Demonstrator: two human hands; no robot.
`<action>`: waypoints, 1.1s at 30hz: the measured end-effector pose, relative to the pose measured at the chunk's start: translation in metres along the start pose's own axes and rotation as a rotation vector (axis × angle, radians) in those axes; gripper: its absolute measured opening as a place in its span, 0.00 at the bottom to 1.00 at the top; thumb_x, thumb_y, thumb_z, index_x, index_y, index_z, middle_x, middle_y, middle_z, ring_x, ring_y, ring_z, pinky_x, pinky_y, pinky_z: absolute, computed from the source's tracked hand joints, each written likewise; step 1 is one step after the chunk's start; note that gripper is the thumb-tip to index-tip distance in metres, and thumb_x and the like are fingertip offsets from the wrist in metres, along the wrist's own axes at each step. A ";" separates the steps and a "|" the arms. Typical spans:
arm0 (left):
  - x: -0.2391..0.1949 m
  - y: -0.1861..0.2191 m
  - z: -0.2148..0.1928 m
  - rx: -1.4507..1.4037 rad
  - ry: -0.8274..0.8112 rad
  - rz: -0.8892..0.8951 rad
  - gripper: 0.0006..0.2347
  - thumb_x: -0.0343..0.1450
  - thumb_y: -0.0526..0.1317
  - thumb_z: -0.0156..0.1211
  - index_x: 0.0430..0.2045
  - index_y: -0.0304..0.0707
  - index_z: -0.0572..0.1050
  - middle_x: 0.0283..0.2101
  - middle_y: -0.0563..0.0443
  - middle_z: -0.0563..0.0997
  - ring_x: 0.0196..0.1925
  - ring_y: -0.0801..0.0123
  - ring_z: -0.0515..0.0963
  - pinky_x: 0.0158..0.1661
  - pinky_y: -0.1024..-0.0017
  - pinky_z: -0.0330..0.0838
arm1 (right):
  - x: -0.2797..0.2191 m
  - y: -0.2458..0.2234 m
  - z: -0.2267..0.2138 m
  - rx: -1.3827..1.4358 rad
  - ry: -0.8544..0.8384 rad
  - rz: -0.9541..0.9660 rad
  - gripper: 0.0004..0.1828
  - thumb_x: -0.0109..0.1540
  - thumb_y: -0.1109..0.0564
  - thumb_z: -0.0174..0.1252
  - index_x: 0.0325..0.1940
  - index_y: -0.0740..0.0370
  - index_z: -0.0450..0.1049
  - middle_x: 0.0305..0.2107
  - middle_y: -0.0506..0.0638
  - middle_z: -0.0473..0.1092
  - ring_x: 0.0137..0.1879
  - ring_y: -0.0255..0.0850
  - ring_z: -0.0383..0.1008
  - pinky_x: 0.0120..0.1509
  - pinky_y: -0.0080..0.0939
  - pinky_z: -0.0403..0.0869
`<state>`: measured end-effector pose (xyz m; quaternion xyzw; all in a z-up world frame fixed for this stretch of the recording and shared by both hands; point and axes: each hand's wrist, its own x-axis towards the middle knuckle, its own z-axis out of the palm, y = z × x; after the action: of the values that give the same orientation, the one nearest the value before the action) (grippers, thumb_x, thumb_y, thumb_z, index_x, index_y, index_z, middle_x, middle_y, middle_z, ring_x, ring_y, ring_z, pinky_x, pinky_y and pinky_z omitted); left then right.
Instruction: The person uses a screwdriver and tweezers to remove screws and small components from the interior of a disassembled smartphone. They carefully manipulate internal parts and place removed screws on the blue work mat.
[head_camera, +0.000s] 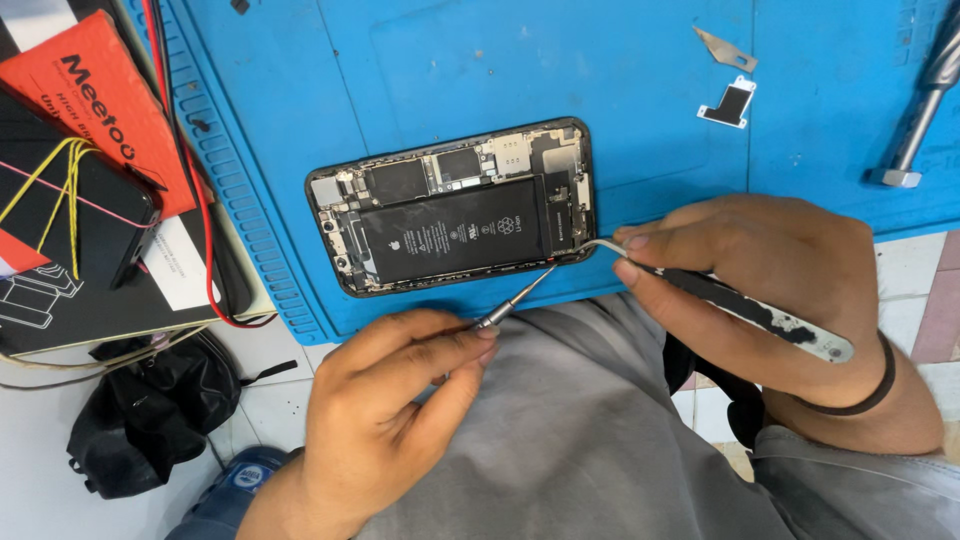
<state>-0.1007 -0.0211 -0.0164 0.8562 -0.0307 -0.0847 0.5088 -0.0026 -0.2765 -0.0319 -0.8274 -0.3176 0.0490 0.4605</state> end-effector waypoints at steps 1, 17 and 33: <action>0.000 0.000 -0.001 0.008 -0.001 0.011 0.08 0.67 0.27 0.68 0.39 0.31 0.82 0.42 0.47 0.84 0.40 0.68 0.88 0.39 0.77 0.83 | 0.002 0.000 0.000 -0.030 0.000 -0.077 0.08 0.55 0.67 0.70 0.36 0.72 0.78 0.31 0.59 0.76 0.32 0.43 0.78 0.29 0.35 0.71; -0.007 -0.008 -0.005 -0.091 -0.081 0.041 0.07 0.66 0.27 0.69 0.35 0.33 0.82 0.43 0.47 0.79 0.38 0.71 0.84 0.40 0.79 0.78 | 0.001 0.001 -0.003 -0.010 -0.038 -0.038 0.10 0.54 0.68 0.70 0.35 0.72 0.76 0.31 0.60 0.77 0.34 0.44 0.80 0.31 0.34 0.74; -0.035 -0.020 -0.012 -0.636 0.309 0.087 0.22 0.65 0.20 0.71 0.46 0.39 0.67 0.37 0.38 0.78 0.41 0.63 0.83 0.49 0.53 0.86 | -0.007 0.002 0.007 -0.042 0.055 -0.056 0.10 0.54 0.69 0.71 0.34 0.71 0.75 0.27 0.57 0.75 0.30 0.42 0.79 0.31 0.34 0.75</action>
<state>-0.1331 0.0041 -0.0243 0.6557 0.0382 0.0622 0.7515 -0.0099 -0.2762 -0.0388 -0.8287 -0.3290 0.0067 0.4528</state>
